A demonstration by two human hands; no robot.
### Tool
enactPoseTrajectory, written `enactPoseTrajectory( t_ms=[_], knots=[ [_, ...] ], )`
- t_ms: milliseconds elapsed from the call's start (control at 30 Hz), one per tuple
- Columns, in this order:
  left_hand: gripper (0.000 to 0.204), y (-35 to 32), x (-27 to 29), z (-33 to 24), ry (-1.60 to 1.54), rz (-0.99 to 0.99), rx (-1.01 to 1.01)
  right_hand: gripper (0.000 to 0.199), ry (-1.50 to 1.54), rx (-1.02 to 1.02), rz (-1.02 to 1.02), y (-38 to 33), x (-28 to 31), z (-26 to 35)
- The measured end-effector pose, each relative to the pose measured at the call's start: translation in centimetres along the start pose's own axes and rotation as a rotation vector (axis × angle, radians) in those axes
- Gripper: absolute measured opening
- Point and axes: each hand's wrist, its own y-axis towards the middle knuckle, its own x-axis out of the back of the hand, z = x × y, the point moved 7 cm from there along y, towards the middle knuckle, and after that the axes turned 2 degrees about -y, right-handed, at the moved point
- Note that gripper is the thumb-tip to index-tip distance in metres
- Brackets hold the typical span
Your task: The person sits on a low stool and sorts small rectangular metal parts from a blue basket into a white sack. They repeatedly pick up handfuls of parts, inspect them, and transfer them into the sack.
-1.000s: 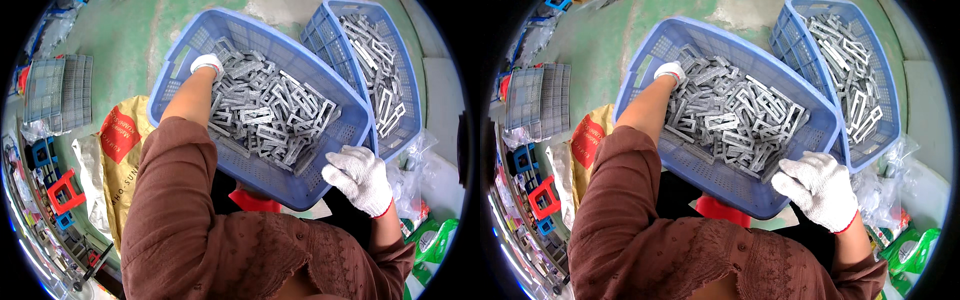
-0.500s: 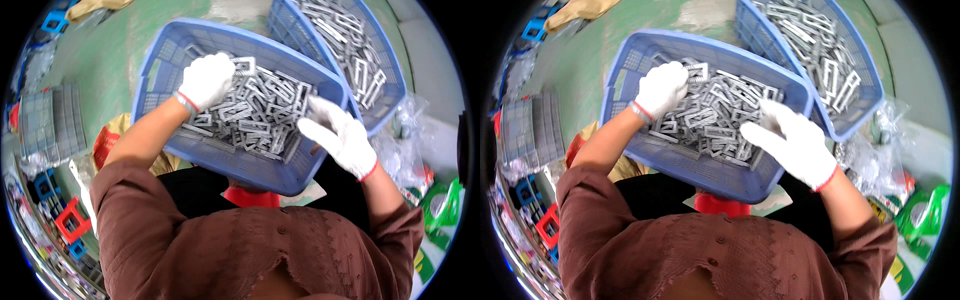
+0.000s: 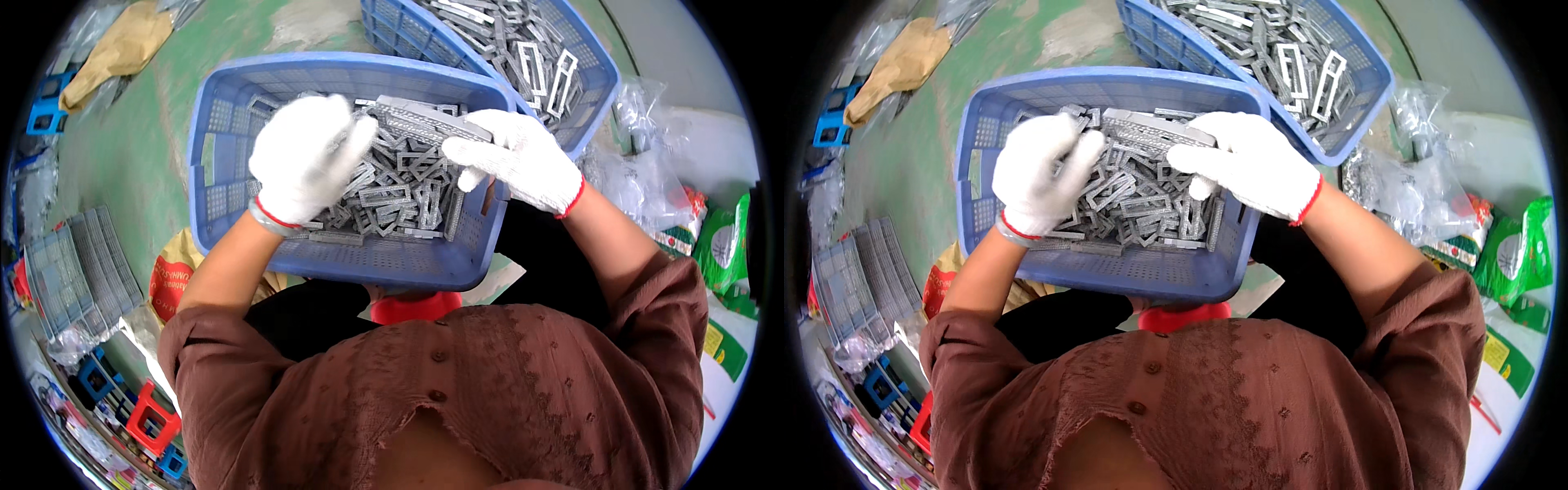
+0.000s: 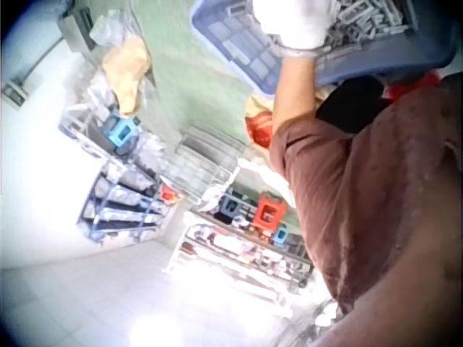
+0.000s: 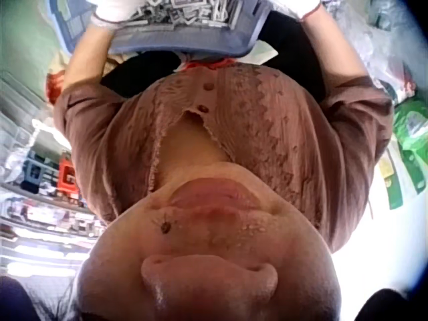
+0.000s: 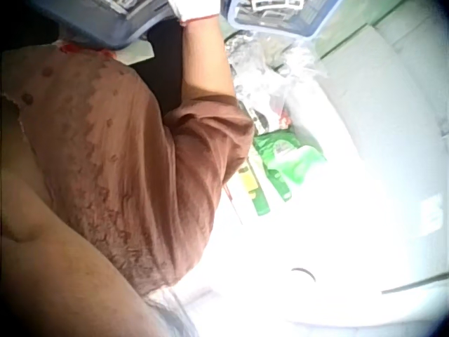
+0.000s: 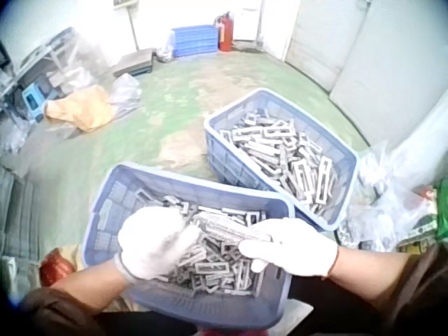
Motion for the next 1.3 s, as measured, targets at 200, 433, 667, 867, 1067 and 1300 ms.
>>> enactPoseTrajectory(
  t_ms=[200, 433, 667, 867, 1067, 1300],
  knots=[
    [0.055, -7.5, -6.9, 17.2, 0.096, 0.271, 0.754, 0.027, 0.006, 0.082, 0.048, 0.1, 0.2, 0.2],
    [0.069, -13.2, -16.1, 21.8, 0.257, 0.827, 0.854, 0.038, -0.121, 0.211, 0.122, 0.1, 0.1, 0.6],
    [0.036, -13.9, -15.7, 23.4, 0.255, 0.690, 0.852, 0.035, -0.117, 0.205, 0.123, 0.1, 0.1, 0.7],
    [0.035, -12.9, -14.5, 23.6, 0.253, 0.675, 0.804, 0.035, -0.100, 0.209, 0.110, -0.3, 0.3, 1.4],
    [0.025, -12.6, -10.3, 20.4, -1.354, 0.400, 1.234, 0.033, 0.272, -0.065, 0.075, -0.6, -0.1, 0.8],
    [0.047, -8.8, -6.8, 12.5, -1.958, 0.342, 0.926, 0.044, 0.664, 0.169, 0.302, -1.4, -0.5, 1.8]
  ],
)
